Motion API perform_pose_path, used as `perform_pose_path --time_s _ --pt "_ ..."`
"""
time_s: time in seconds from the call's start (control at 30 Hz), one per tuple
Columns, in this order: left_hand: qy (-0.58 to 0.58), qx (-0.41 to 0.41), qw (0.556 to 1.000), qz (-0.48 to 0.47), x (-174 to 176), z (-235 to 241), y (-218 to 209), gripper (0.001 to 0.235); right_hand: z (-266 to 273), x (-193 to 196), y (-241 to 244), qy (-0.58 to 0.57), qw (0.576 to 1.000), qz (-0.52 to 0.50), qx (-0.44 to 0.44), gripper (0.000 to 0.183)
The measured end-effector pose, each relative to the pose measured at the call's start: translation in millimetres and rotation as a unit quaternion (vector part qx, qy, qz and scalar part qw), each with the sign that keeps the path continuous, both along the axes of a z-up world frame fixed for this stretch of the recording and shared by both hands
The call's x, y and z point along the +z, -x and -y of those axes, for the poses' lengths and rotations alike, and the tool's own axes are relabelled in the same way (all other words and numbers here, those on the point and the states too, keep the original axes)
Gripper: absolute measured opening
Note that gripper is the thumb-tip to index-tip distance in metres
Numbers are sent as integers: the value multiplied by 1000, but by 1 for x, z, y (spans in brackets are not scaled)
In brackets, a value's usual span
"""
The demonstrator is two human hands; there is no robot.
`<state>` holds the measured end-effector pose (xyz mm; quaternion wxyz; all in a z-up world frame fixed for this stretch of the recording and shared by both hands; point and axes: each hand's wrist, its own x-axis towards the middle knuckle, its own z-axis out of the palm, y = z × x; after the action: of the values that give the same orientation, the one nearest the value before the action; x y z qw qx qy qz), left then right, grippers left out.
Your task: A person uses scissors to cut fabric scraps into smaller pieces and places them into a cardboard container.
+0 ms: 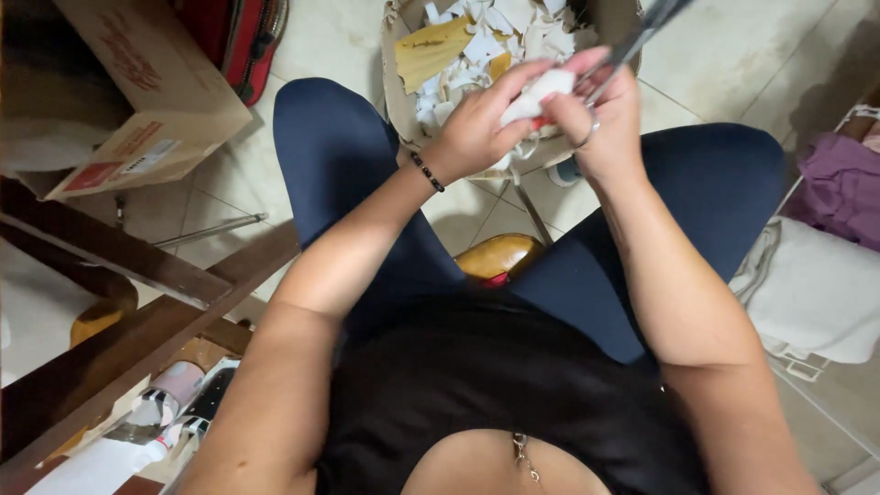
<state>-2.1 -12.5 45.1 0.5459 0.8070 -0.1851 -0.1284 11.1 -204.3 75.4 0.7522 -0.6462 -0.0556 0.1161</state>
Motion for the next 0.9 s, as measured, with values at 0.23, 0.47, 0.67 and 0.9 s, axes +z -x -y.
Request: perform_pose_path --time_s 0.23,0.47,0.67,0.9 --pt "61 1 993 -100 10 -10 -4 42 20 -21 -13 16 990 -86 -113 22" --pt "25 3 998 -54 -12 -18 -14 28 27 -26 -15 64 992 -104 -25 23" --pt "166 -55 960 -220 -2 -16 -22 67 19 -24 -11 53 993 -104 -16 25" --pt "322 79 754 -567 7 -2 -22 62 17 -21 -9 56 997 -47 -26 29"
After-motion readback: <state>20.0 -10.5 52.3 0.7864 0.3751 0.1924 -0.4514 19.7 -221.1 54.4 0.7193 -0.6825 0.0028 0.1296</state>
